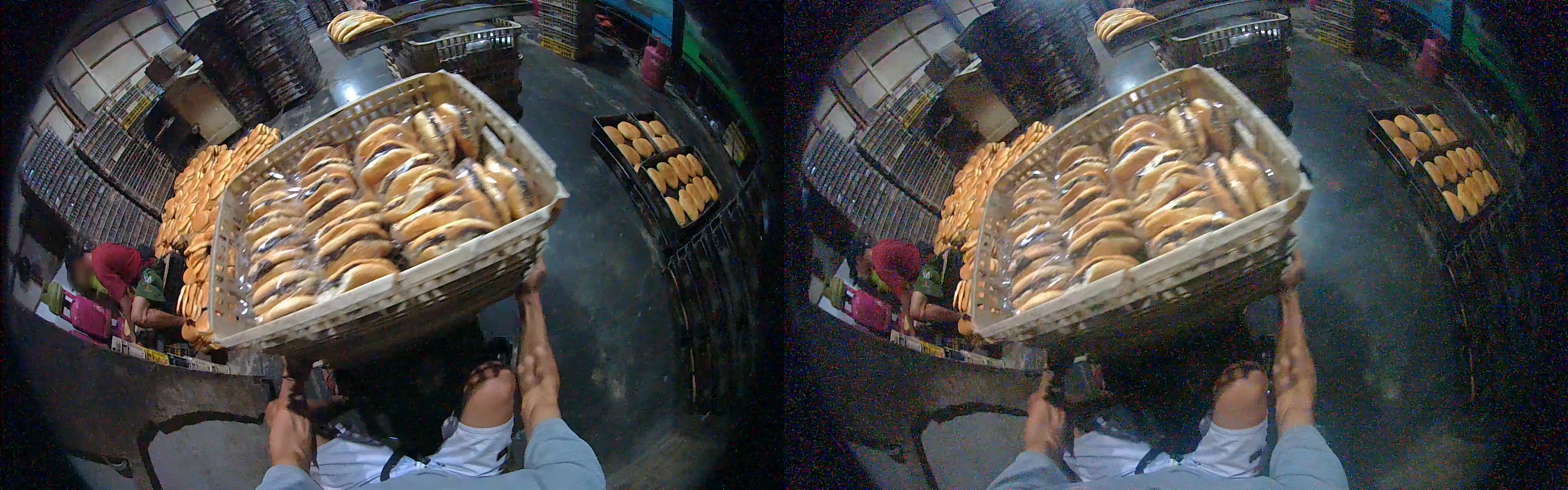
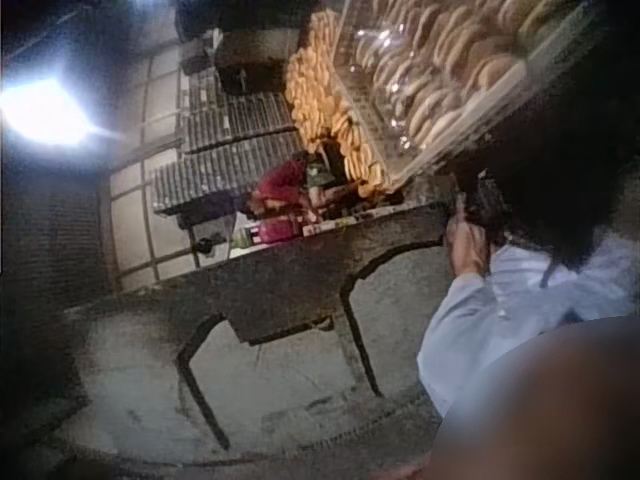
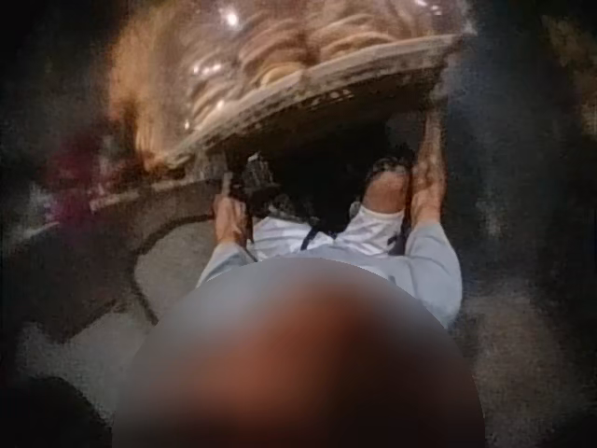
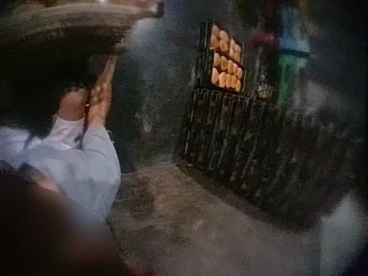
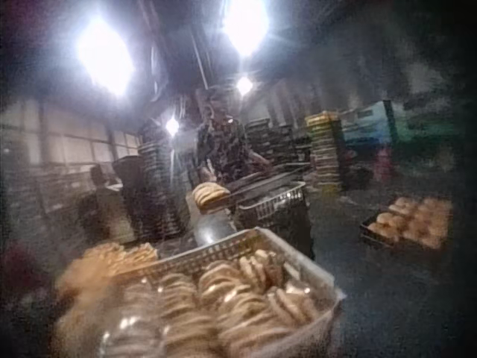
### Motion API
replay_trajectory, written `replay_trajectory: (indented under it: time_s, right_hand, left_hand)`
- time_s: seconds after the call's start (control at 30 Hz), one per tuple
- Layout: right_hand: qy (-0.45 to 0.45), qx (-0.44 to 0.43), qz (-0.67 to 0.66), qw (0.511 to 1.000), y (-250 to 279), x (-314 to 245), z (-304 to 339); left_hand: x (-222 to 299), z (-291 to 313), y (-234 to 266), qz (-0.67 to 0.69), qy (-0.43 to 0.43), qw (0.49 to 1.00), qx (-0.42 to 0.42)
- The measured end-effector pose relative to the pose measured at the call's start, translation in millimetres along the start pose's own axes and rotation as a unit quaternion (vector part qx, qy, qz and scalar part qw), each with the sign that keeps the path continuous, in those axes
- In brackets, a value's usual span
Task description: The person sits on the floor and repeatedly picks up buns, places them into clear plastic bags, and arranges the packaged buns into a white plastic crate. The person handles the buns one at a time and stacks the finished packages in the crate.
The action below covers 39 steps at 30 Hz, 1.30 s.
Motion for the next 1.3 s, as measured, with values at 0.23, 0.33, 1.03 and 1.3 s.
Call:
replay_trajectory:
  time_s: [0.23, 0.33, 1.03, 1.3]
  right_hand:
    - [0.034, 0.077, 0.365, 0.927, 70, -92, -60]
    - [-0.093, 0.068, 0.187, 0.976, 9, -71, -34]
    - [-0.070, -0.066, 0.367, 0.925, -76, 38, 38]
    - [-0.125, 0.058, 0.237, 0.962, -24, 62, 27]
  left_hand:
    - [-10, -3, -29, -0.013, 0.001, 0.999, -0.037]
    - [-21, 9, -11, -0.014, 0.000, 1.000, -0.014]
    - [-22, 39, 37, -0.109, 0.025, 0.994, 0.004]
    - [-32, 26, 32, -0.122, 0.023, 0.992, -0.001]
Point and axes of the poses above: each hand's wrist, its own z-axis away from the middle knuckle, its own y-axis out of the back of the hand, x = y × z, the point moved 10 cm from there along -z, towards the middle knuckle, and after that the axes turned 4 degrees about -y, right-handed, at the moved point
